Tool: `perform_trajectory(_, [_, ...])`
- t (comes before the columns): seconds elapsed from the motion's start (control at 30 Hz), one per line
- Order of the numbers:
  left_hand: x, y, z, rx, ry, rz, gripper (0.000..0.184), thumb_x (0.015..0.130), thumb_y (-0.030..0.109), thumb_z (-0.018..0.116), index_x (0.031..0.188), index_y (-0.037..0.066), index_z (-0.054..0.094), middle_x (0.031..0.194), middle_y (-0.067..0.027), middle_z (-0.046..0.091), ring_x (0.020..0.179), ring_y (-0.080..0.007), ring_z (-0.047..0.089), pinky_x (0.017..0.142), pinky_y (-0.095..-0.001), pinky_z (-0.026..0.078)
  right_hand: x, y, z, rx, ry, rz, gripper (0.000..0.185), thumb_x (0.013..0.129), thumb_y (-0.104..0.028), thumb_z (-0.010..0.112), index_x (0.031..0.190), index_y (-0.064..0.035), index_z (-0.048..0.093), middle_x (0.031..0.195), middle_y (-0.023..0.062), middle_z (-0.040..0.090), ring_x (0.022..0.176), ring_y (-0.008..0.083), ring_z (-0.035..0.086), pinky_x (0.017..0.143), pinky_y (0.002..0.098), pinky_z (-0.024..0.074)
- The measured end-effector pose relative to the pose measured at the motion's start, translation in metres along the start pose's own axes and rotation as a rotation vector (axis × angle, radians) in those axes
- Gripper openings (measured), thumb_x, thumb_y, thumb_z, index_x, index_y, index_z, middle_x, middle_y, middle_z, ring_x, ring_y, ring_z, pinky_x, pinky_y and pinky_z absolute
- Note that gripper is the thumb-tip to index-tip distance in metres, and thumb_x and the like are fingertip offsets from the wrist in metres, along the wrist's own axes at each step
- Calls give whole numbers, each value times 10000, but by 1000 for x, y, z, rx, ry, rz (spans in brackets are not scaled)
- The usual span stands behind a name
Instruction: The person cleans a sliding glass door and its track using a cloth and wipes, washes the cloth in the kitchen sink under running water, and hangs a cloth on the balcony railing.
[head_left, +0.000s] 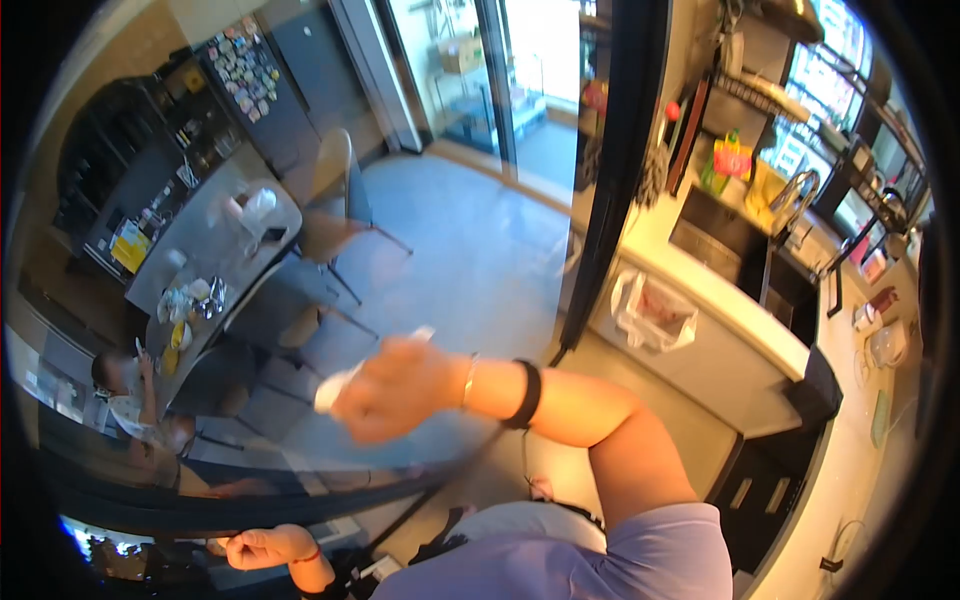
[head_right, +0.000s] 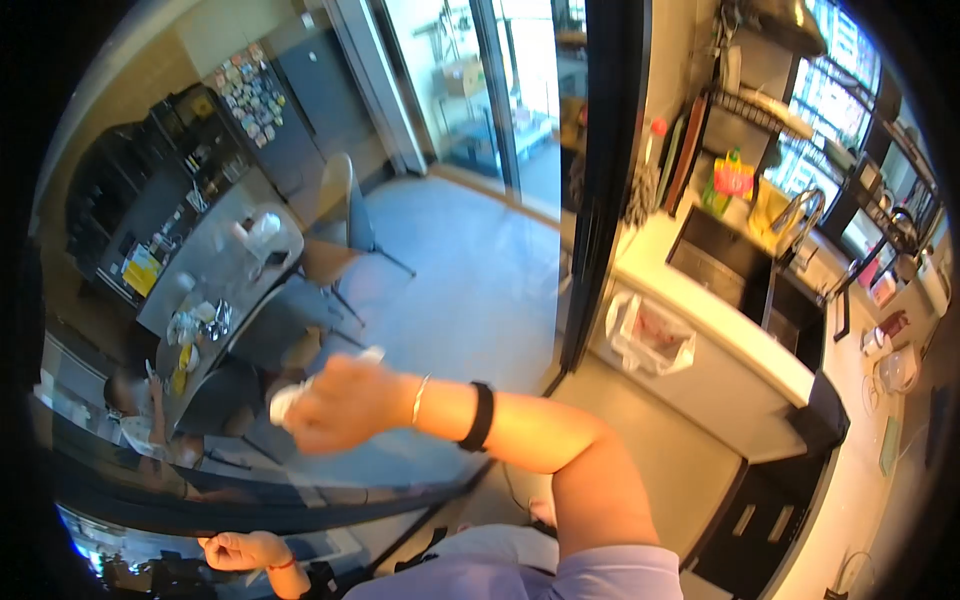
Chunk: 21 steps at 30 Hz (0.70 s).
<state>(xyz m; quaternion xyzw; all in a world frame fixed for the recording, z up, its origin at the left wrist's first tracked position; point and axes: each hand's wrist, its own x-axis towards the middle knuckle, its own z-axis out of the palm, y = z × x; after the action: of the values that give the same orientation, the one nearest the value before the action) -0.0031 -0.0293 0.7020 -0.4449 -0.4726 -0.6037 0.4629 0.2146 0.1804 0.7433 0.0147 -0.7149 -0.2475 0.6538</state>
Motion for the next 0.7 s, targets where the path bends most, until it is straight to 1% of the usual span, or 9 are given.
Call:
perform_trajectory(0.03, [-4,-1,-2,-65,-67,-46,233,940,238,441,877,25,368,945,-151,471,887,-253,515,773,-324,449,21,33,-22,-98,-217,-1,212,575,-221,603,509,-183,405,485,-38,311,452,139,406,465,273,267])
perform_trajectory(0.13, [-15,8,-1,-157,-93,-152,218,951,246,413,888,54,331,957,-124,439,888,-227,484,812,-335,426,56,162,-68,-495,-276,441,57,620,-180,570,659,-151,601,575,85,548,516,259,561,435,362,411])
perform_trajectory(0.17, [-18,11,3,-176,-100,-182,222,946,246,418,891,51,328,968,-136,435,918,-257,493,798,-340,452,65,196,-82,-531,15,393,154,658,-119,528,792,-134,603,617,109,564,554,278,578,470,397,437])
perform_trajectory(0.27, [-31,8,0,-174,-133,-214,192,943,222,404,917,55,314,954,-129,407,893,-242,475,788,-331,447,51,286,-117,-594,174,913,184,910,-262,441,883,-83,475,699,197,570,647,408,560,543,461,423])
perform_trajectory(0.4, [-27,19,15,-119,-95,-196,206,952,252,395,892,68,325,836,-54,334,711,-145,326,674,-267,299,69,328,-124,-706,257,1243,213,894,-275,456,916,-69,506,829,190,621,790,401,585,660,469,440])
perform_trajectory(0.47, [-29,17,16,-92,-139,-180,197,950,246,395,896,68,332,814,-46,315,702,-140,316,668,-270,297,121,317,-109,-615,265,1115,223,881,-270,462,902,-56,522,803,179,617,778,380,592,665,449,451])
perform_trajectory(0.5, [-30,15,17,-123,-146,-197,181,950,232,393,900,68,338,801,-39,303,700,-138,314,661,-268,294,173,294,-80,-758,123,538,177,829,-214,502,868,-44,531,738,161,601,730,358,589,651,431,459])
perform_trajectory(0.6, [-25,20,20,-88,-128,-185,158,949,204,389,895,63,339,808,-41,311,704,-136,313,656,-264,289,237,185,-23,-369,38,407,228,703,-139,592,925,-111,548,680,97,579,575,299,573,509,397,460])
perform_trajectory(0.7, [-24,21,20,-84,-102,-161,140,946,175,386,889,56,340,814,-44,315,702,-136,307,654,-258,288,229,71,11,-503,-219,-219,113,579,-140,571,660,-100,503,515,36,397,418,186,435,356,315,291])
